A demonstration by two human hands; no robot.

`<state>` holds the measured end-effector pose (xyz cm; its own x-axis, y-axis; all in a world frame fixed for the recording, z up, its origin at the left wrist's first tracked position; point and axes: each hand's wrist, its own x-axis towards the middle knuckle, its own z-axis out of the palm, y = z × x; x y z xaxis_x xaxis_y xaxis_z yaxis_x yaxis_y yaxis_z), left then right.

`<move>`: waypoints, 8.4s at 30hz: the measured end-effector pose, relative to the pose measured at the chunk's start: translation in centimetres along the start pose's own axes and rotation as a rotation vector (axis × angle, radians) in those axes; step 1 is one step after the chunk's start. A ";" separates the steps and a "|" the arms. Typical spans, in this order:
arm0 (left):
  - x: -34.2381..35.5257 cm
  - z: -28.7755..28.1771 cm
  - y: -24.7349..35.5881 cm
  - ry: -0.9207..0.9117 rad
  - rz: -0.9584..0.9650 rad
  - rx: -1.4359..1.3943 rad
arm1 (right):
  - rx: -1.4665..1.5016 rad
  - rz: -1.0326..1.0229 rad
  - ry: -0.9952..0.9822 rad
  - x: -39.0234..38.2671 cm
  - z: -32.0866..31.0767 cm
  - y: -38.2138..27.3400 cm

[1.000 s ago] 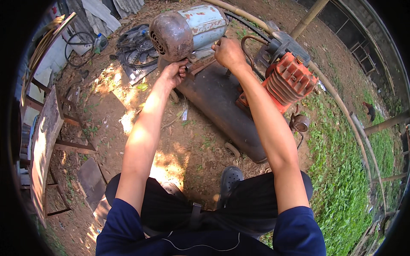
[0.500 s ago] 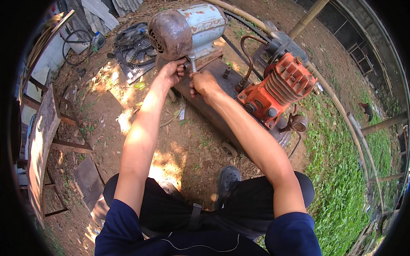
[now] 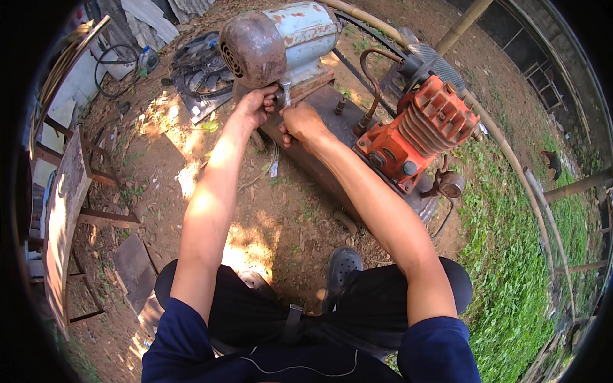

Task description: The person uses a wrench to loosen and remove bolts from a motor assembly on top of a compressor tank, adjusts a drive belt, and places the bolts back in position.

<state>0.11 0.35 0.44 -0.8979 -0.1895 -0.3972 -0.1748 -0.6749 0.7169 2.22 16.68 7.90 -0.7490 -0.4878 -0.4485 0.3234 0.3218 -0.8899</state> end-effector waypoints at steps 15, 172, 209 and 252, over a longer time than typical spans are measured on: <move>-0.3 0.6 0.0 0.032 0.018 0.053 | 0.461 0.044 -0.131 0.3 -1.2 1.9; -0.4 0.7 -0.3 0.044 0.037 0.035 | -0.758 -0.353 0.555 1.2 -2.0 0.8; -0.6 1.0 -0.2 0.039 0.013 0.040 | -1.651 -0.553 0.570 4.5 -7.4 -2.6; -0.7 1.2 -0.6 0.048 0.043 0.032 | -1.549 -0.540 0.558 5.5 -7.3 -7.6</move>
<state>0.37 1.69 0.95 -0.8848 -0.2522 -0.3917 -0.1498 -0.6422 0.7518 -8.58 17.47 12.79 -0.7786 -0.5851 0.2270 -0.5707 0.8105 0.1316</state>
